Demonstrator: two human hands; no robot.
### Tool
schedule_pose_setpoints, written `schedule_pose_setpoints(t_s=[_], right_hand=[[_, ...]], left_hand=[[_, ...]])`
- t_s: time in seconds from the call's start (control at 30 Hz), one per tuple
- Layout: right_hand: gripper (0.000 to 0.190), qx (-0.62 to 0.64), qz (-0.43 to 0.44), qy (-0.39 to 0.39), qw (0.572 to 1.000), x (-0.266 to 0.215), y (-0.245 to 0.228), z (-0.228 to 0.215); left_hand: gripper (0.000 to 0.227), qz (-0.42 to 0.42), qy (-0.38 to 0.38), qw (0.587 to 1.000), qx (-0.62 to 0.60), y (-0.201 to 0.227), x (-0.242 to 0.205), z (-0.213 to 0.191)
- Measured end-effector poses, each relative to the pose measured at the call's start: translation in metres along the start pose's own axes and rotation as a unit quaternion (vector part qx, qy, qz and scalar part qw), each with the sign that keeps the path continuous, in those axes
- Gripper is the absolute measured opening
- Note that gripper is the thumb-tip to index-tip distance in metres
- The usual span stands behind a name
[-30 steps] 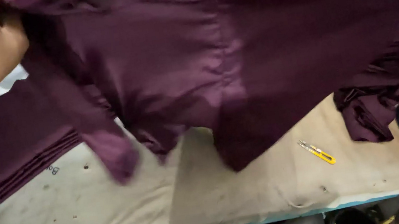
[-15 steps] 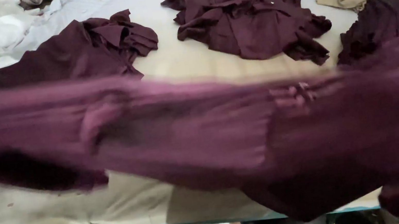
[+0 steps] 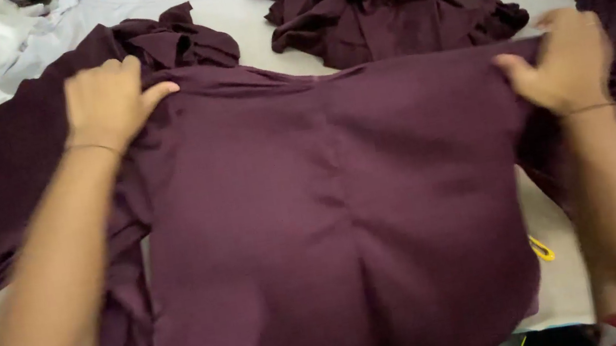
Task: Trimming excess threads from purple garments using manual thread clippers on a work table.
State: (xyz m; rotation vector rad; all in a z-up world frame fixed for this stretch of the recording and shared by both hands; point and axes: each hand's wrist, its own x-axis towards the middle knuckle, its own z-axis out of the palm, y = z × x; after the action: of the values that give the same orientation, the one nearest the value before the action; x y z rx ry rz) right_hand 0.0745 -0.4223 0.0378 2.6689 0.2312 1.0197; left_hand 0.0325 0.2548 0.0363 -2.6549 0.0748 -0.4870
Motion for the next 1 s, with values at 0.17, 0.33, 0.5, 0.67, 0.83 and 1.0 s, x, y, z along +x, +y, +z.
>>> schedule_pose_setpoints(t_s=[0.17, 0.33, 0.5, 0.67, 0.83, 1.0], right_hand=[[0.074, 0.033, 0.028, -0.022, 0.999, -0.039, -0.097, 0.014], [0.072, 0.192, 0.154, -0.407, 0.88, -0.117, -0.137, -0.009], [0.081, 0.285, 0.224, -0.475, 0.802, -0.168, -0.155, 0.006], [0.067, 0.417, 0.33, -0.454, 0.715, -0.173, -0.17, 0.003], [0.048, 0.523, 0.418, -0.366, 0.647, -0.146, -0.175, -0.095], [0.051, 0.547, 0.481, -0.299, 0.616, -0.189, -0.122, -0.078]], left_hand=[[0.067, -0.084, 0.121, 0.982, -0.122, 0.088, -0.041, 0.048], [0.053, -0.168, -0.127, 0.943, -0.257, 0.104, -0.165, 0.062], [0.069, -0.331, -0.24, 0.871, -0.272, 0.1, -0.253, 0.103], [0.06, -0.325, -0.319, 0.829, -0.325, 0.098, -0.245, 0.065], [0.037, -0.323, -0.277, 0.748, -0.51, 0.11, -0.241, 0.025], [0.031, -0.436, -0.203, 0.48, -0.734, 0.097, -0.276, 0.011]])
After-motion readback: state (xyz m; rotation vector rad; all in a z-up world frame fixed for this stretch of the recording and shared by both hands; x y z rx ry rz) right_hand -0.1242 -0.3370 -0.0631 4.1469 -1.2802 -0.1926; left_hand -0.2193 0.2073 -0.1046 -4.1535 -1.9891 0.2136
